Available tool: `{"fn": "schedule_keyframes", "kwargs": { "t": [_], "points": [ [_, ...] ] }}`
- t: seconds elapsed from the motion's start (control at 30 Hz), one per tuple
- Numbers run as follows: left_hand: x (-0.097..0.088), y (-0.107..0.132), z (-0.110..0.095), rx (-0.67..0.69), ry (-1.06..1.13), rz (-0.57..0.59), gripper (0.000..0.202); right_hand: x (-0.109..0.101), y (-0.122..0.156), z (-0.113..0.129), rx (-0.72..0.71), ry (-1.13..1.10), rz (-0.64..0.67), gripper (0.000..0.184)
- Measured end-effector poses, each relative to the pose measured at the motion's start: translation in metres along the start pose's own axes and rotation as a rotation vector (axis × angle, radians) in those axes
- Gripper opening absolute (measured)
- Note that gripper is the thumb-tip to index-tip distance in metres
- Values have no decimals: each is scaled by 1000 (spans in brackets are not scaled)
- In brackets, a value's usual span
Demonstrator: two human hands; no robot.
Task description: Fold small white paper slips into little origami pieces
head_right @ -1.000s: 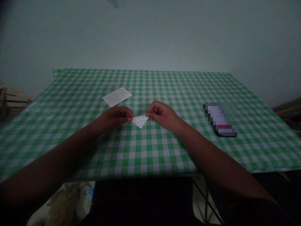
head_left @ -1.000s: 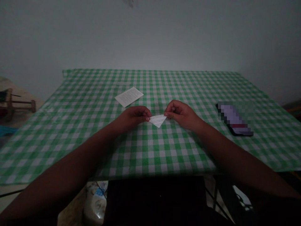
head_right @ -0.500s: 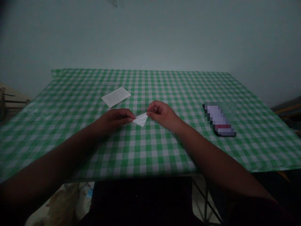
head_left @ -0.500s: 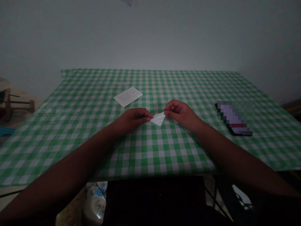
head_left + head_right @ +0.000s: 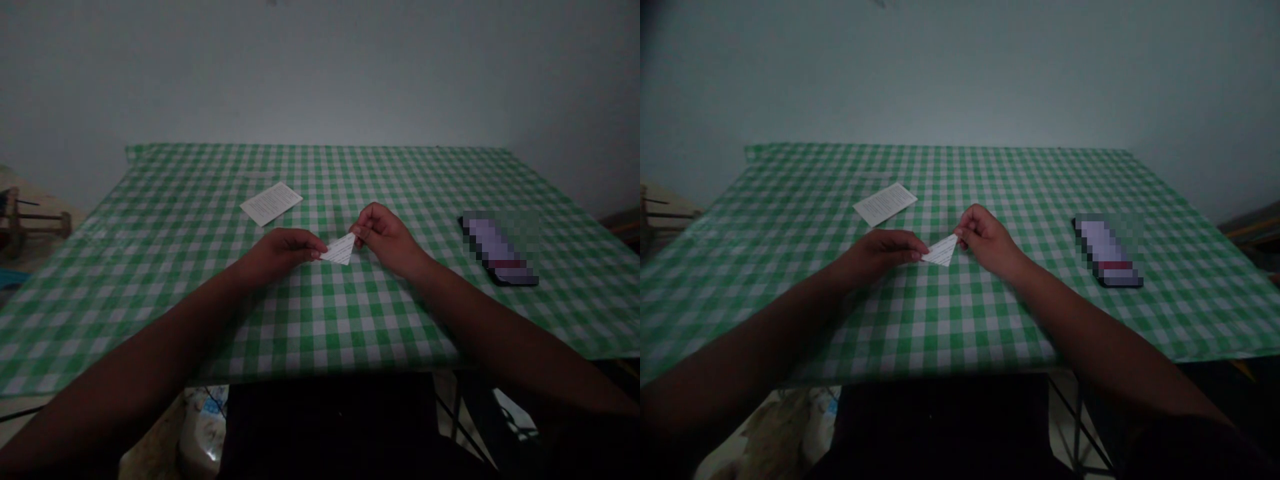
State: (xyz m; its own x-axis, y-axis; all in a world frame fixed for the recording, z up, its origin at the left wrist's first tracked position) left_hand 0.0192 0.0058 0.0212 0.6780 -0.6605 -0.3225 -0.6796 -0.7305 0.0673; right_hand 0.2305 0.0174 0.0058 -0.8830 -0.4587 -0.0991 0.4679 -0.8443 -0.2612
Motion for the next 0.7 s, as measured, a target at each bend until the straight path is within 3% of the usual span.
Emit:
{"fn": "schedule_keyframes", "kwargs": {
  "t": [0.17,0.33,0.5,0.7],
  "points": [
    [0,1,2,-14,-43,27,16,-2,0,-5,3,64,5,21],
    [3,1,6,-6,156,117,25,-1,3,-4,-51,197,37,11],
    [12,3,0,-38,252,261,25,11,10,14,-86,241,113,9],
    [22,6,-4,-70,385,353,24,26,20,41,-281,429,219,4]
  ]
}}
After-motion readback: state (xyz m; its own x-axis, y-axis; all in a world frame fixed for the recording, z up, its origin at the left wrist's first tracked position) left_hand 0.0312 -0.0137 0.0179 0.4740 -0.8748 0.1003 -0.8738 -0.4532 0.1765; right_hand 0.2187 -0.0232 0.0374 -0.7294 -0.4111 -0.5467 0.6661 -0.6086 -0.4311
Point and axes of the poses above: each hand's wrist, its own y-axis away from the middle knuckle, its own x-axis out of the palm, z = x × y, the point moved 4 cm from there along -y, towards the middle knuckle, and after that the axes turned 11 degrees about z, right-handed, at the moved point
